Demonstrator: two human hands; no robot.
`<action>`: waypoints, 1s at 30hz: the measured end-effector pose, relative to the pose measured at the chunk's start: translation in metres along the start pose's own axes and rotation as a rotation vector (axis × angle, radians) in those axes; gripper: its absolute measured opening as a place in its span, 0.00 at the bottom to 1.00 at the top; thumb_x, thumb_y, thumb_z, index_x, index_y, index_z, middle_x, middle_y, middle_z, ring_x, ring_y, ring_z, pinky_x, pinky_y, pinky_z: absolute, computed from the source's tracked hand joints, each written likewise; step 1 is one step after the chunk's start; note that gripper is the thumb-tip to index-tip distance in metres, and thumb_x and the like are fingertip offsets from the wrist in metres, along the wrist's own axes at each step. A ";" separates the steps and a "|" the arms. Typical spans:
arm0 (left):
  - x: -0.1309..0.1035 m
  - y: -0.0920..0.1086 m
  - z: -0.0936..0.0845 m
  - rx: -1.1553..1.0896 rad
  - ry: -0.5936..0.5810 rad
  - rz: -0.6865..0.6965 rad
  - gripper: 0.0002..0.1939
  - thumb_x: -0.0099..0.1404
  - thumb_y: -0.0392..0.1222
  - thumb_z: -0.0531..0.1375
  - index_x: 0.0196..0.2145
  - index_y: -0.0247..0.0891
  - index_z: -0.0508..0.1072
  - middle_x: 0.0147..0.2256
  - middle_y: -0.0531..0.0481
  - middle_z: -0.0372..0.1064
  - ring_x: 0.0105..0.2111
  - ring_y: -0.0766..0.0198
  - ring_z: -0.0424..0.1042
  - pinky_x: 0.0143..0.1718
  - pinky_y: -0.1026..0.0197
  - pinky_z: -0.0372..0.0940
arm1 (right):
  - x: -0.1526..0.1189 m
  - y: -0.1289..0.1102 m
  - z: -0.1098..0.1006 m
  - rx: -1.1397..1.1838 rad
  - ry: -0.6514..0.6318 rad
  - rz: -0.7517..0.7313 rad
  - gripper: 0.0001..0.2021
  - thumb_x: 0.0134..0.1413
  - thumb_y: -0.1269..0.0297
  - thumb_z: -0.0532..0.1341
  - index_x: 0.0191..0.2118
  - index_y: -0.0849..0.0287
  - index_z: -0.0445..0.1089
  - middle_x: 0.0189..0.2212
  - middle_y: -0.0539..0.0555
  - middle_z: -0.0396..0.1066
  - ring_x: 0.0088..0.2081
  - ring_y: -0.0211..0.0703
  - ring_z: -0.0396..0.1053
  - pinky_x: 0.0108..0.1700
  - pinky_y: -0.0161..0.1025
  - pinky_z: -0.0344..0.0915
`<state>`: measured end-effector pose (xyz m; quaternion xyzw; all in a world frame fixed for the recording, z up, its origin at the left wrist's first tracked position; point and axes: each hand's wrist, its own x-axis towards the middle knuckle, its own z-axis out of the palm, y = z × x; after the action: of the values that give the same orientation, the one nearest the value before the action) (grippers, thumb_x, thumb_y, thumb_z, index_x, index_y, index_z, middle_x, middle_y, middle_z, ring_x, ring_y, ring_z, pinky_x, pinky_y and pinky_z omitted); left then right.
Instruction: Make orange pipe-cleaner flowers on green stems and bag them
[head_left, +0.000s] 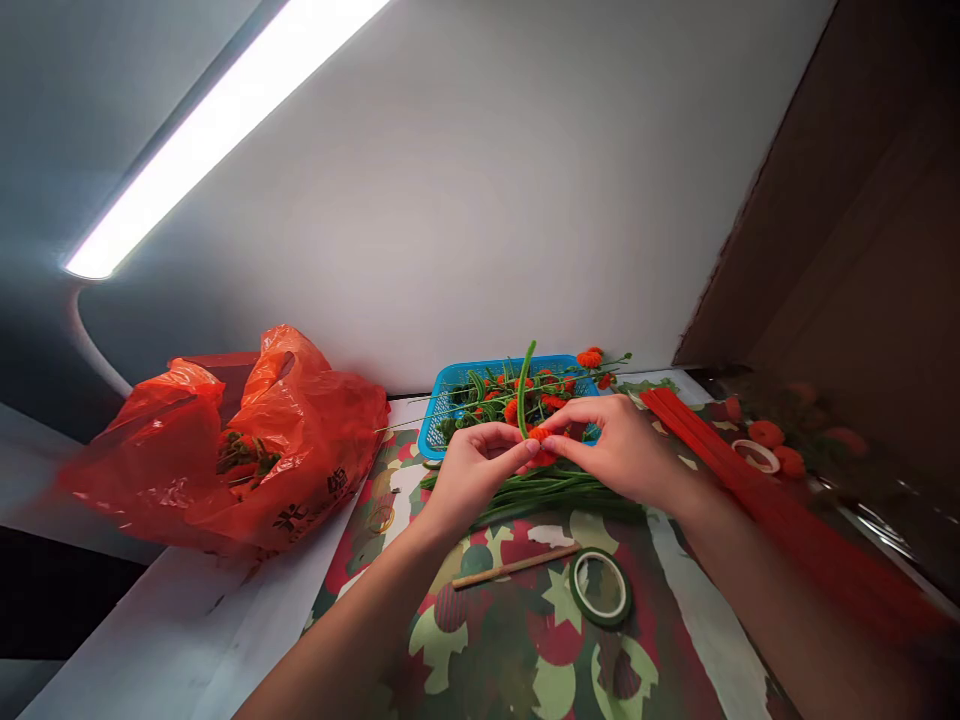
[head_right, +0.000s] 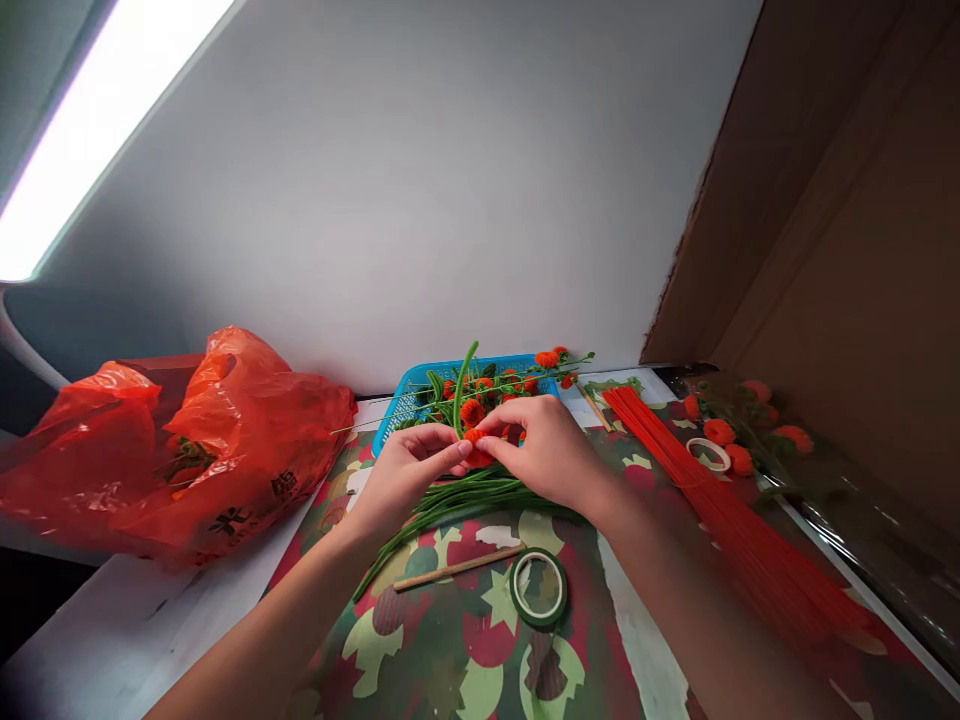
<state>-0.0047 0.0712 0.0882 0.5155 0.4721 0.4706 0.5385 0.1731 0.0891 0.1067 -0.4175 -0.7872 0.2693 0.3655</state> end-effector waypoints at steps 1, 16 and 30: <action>0.001 0.000 0.000 -0.040 -0.003 -0.004 0.13 0.49 0.46 0.69 0.27 0.34 0.75 0.24 0.50 0.73 0.25 0.67 0.70 0.28 0.66 0.64 | 0.000 0.000 0.000 -0.003 0.001 -0.006 0.07 0.52 0.65 0.61 0.31 0.55 0.78 0.30 0.52 0.77 0.33 0.43 0.71 0.36 0.37 0.64; 0.014 -0.015 -0.008 -0.208 0.193 0.131 0.14 0.53 0.49 0.67 0.26 0.36 0.71 0.22 0.57 0.66 0.21 0.74 0.65 0.25 0.71 0.63 | 0.003 0.010 -0.012 0.151 -0.439 0.221 0.14 0.57 0.56 0.54 0.30 0.59 0.71 0.17 0.46 0.61 0.20 0.34 0.57 0.22 0.32 0.52; 0.008 -0.008 -0.009 -0.131 -0.023 0.167 0.07 0.56 0.42 0.66 0.30 0.35 0.77 0.22 0.54 0.70 0.23 0.73 0.66 0.27 0.70 0.62 | 0.005 0.012 0.005 0.360 -0.409 0.283 0.15 0.55 0.55 0.56 0.28 0.62 0.70 0.15 0.43 0.51 0.18 0.30 0.47 0.20 0.32 0.43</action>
<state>-0.0127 0.0795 0.0794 0.5222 0.3894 0.5378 0.5351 0.1730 0.0994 0.0969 -0.3887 -0.7182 0.5309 0.2264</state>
